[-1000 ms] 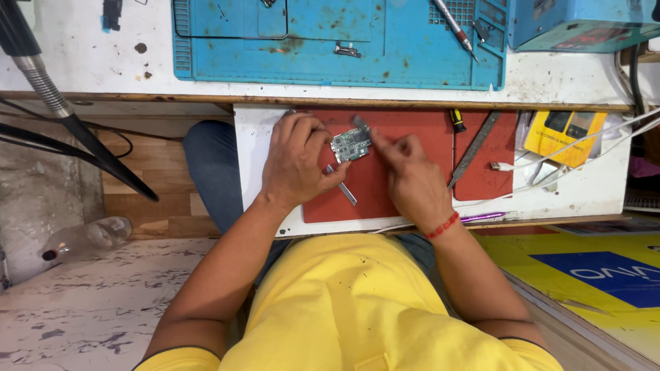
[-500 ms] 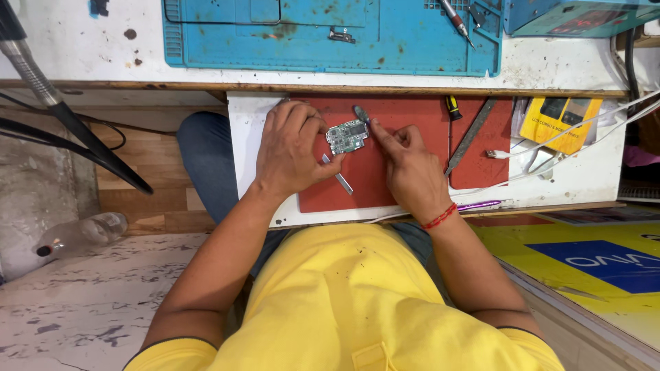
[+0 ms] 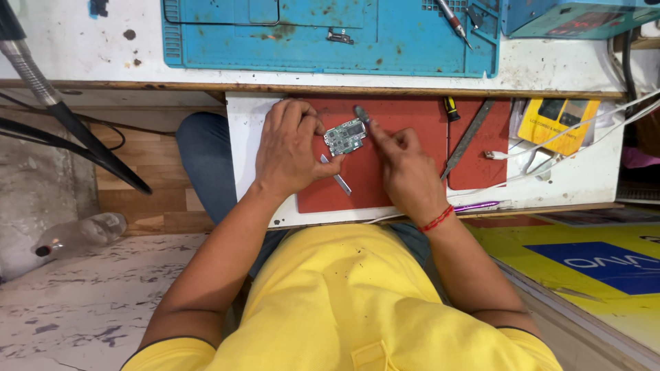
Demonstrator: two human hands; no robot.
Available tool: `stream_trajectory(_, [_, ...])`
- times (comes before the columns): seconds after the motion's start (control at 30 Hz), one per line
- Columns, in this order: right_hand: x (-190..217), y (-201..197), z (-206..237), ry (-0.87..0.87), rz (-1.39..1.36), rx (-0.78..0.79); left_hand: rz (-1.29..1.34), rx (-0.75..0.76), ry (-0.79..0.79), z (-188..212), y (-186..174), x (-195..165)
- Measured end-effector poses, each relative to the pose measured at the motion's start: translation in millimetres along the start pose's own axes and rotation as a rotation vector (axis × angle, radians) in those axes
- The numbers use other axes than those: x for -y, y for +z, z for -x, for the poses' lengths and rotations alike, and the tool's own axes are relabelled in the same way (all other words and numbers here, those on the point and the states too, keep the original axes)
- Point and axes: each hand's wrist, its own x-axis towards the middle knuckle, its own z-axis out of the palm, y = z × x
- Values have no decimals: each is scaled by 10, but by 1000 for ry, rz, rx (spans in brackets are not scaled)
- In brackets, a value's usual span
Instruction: The person uses a hot air gun to heat a small circuit board, then uses a purple pen-like tool to scrape and clean the surface. The person repeatedly heats and scrapes the board while holding it with the other hand.
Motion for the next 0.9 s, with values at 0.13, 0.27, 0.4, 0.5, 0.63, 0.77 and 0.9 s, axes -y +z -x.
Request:
stream_trajectory(0.13, [70, 32, -43, 29, -56, 214, -21, -17, 10, 13, 26, 0])
stream_trajectory(0.27, [103, -30, -29, 101, 12, 128, 9, -61, 33, 35, 48, 14])
stream_trajectory(0.4, [204, -61, 41, 85, 58, 306, 59, -91, 76, 49, 49, 50])
stream_trajectory(0.5, [282, 42, -41, 68, 88, 266, 54, -84, 61, 44, 47, 56])
stream_trajectory(0.63, [283, 107, -80, 80, 93, 266, 48, -69, 47, 30, 28, 47])
stream_trajectory(0.77, [170, 15, 40, 26, 100, 209, 70, -70, 75, 11, 23, 51])
stream_trajectory(0.9, [132, 77, 27, 8, 67, 235, 17, -85, 109, 38, 35, 68])
